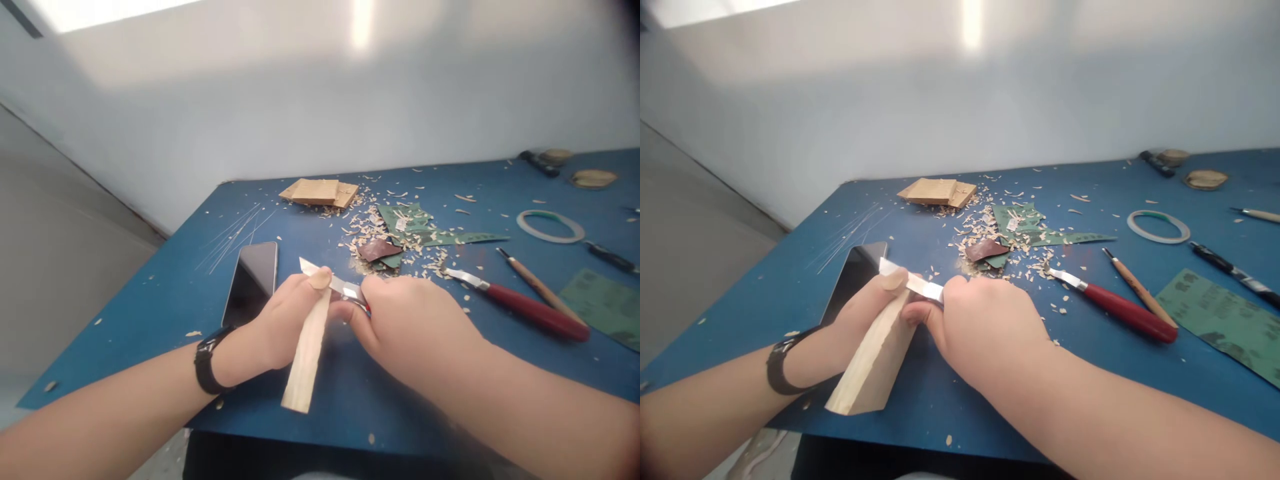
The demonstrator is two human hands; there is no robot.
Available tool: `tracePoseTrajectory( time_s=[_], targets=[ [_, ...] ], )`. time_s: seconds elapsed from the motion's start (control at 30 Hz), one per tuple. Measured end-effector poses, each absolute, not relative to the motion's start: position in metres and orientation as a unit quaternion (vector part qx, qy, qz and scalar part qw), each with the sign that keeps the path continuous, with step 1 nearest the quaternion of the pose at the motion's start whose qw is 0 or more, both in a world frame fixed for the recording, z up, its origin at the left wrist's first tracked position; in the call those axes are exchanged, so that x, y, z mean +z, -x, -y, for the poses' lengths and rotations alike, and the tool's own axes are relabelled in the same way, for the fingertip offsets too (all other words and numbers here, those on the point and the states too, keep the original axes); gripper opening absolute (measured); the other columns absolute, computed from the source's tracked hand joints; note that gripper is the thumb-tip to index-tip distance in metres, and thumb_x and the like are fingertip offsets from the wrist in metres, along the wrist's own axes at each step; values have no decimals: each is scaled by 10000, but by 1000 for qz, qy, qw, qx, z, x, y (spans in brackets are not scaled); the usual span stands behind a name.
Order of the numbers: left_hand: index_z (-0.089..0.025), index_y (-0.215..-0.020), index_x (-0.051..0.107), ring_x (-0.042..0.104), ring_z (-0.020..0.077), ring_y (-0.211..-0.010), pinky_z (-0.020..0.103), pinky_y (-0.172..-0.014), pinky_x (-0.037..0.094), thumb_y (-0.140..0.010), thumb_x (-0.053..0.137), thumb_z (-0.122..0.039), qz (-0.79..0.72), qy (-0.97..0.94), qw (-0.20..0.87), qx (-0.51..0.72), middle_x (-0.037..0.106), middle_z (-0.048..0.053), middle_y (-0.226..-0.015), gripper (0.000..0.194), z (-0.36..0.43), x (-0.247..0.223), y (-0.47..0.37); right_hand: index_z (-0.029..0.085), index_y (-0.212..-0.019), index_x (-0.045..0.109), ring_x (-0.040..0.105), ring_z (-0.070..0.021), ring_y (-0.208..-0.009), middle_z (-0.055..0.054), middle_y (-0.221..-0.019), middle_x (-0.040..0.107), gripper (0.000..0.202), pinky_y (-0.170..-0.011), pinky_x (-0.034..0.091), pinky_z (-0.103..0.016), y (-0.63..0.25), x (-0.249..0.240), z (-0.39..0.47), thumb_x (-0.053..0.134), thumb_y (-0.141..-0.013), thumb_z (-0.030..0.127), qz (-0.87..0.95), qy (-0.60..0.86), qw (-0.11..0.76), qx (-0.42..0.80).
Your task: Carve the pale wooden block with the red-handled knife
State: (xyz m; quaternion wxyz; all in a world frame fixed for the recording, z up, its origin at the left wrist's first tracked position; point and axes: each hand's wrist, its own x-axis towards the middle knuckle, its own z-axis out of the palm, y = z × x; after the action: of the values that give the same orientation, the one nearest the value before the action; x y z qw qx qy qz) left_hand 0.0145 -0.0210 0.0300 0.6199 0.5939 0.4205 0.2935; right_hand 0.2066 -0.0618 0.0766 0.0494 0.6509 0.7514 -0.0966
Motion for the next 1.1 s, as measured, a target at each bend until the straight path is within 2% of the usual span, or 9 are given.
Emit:
tracePoseTrajectory(
  time_s=[0.07, 0.13, 0.2, 0.43, 0.57, 0.77, 0.87, 0.97, 1.1],
  targets=[
    [-233, -637, 495, 462, 177, -601, 327, -553, 417, -988, 562, -857, -406, -582, 649, 274, 469, 17, -637, 719, 22, 35, -16, 277, -971, 700, 743, -318, -799, -80, -826, 725, 545, -582, 308, -362, -209, 77, 60, 403, -1145, 699, -762, -638, 36, -100],
    [-224, -673, 543, 441, 169, -600, 318, -547, 387, -890, 651, -924, -389, -566, 680, 259, 488, 12, -655, 740, 21, 38, -15, 286, -940, 684, 714, -300, -756, -64, -809, 714, 537, -578, 313, -365, -211, 77, 61, 393, -1145, 688, -779, -616, 22, -110],
    [-208, -759, 614, 444, 165, -623, 311, -571, 378, -853, 694, -940, -364, -574, 690, 250, 526, 10, -703, 743, 19, 37, -11, 303, -900, 662, 670, -283, -698, -46, -781, 701, 519, -577, 319, -372, -212, 77, 65, 376, -1147, 658, -799, -588, 8, -125],
    [-198, -889, 639, 481, 190, -733, 319, -643, 372, -980, 634, -844, -293, -645, 665, 237, 555, 24, -795, 653, 20, 26, 4, 310, -841, 627, 592, -220, -618, -3, -783, 718, 391, -585, 358, -354, -218, 76, 72, 442, -1127, 503, -832, -524, -22, -182],
    [-191, -839, 611, 468, 181, -726, 319, -640, 380, -1053, 583, -763, -299, -664, 641, 241, 562, 31, -810, 612, 19, 29, -3, 290, -858, 629, 600, -249, -678, -33, -809, 714, 305, -620, 348, -376, -217, 77, 67, 514, -1099, 437, -817, -552, -5, -167],
    [-196, -795, 586, 474, 174, -703, 319, -651, 395, -1050, 574, -748, -315, -660, 634, 251, 541, 6, -753, 608, 19, 35, -10, 290, -869, 615, 636, -248, -711, -27, -835, 709, 284, -626, 349, -371, -214, 78, 66, 492, -1108, 381, -802, -575, 15, -157],
    [-193, -784, 611, 485, 183, -710, 337, -663, 395, -1054, 591, -639, -327, -657, 629, 255, 578, 22, -776, 522, 20, 36, -11, 293, -875, 623, 648, -278, -694, -40, -788, 683, 276, -603, 311, -377, -212, 81, 69, 515, -1102, 406, -785, -602, 30, -140],
    [-199, -769, 589, 457, 181, -703, 344, -660, 388, -1063, 591, -549, -348, -642, 632, 260, 537, 14, -749, 457, 22, 37, -13, 293, -874, 630, 673, -301, -701, -52, -754, 669, 268, -591, 286, -369, -209, 83, 72, 545, -1095, 419, -770, -624, 44, -126],
    [-218, -734, 504, 408, 169, -652, 339, -604, 349, -1091, 523, -661, -364, -638, 625, 264, 458, 0, -685, 570, 25, 36, -14, 287, -887, 641, 711, -311, -737, -76, -797, 704, 284, -580, 268, -357, -208, 83, 73, 536, -1108, 431, -753, -647, 44, -115]
  ],
)
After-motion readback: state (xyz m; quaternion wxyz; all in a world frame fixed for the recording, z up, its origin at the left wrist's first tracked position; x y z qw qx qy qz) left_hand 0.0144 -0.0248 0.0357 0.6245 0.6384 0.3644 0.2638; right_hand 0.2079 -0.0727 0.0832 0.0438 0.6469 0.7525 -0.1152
